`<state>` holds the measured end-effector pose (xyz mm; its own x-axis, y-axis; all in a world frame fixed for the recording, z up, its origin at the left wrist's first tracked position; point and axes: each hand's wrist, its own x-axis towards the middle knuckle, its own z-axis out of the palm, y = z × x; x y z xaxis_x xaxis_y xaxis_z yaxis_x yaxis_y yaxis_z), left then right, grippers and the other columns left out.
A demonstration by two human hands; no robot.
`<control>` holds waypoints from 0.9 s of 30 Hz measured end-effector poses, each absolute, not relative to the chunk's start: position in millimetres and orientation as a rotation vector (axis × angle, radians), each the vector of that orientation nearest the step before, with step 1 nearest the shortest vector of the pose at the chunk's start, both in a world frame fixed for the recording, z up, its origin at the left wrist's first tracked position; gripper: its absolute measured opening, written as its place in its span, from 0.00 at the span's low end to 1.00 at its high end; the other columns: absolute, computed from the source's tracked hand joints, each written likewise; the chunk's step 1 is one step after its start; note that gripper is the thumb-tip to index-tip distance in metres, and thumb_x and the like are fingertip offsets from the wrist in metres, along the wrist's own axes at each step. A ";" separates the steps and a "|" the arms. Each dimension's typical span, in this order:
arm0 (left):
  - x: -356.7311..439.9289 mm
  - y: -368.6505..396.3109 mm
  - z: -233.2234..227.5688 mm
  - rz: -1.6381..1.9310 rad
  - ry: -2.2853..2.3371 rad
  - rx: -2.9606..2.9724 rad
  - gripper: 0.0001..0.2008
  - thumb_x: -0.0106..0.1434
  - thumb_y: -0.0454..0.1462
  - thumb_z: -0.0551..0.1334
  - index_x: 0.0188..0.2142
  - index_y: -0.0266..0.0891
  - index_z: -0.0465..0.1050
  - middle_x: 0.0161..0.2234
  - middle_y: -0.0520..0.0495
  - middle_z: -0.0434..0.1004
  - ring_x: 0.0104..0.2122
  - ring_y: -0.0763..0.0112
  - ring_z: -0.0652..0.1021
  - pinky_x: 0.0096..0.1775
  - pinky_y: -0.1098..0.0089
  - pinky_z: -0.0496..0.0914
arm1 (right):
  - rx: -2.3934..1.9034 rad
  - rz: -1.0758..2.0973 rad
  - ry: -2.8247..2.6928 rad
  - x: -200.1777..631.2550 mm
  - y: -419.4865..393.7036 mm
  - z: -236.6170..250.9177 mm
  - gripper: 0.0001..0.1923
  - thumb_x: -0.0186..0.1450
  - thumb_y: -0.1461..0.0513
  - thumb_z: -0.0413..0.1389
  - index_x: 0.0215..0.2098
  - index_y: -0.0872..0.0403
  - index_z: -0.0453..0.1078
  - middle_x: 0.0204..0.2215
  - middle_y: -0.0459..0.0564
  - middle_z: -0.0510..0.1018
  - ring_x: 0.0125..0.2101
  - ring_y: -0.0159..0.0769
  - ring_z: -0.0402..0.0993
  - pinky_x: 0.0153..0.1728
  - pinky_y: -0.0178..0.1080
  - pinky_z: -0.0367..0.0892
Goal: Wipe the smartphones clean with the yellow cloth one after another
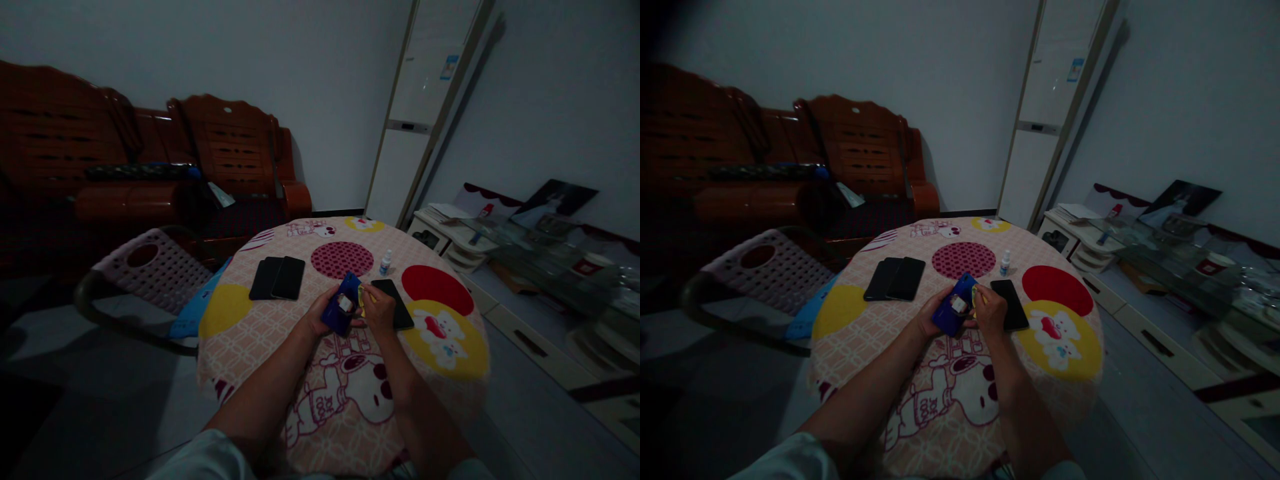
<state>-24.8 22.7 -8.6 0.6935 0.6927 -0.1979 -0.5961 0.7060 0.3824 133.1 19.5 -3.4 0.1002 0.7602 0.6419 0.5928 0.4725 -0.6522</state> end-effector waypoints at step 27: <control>-20.3 16.4 -11.4 0.654 0.497 0.608 0.16 0.64 0.46 0.56 0.41 0.34 0.69 0.28 0.43 0.76 0.27 0.63 0.78 0.29 0.65 0.72 | -1.062 -0.038 -1.850 129.4 16.1 -2.9 0.15 0.64 0.66 0.48 0.40 0.56 0.76 0.34 0.54 0.81 0.32 0.36 0.78 0.36 0.34 0.69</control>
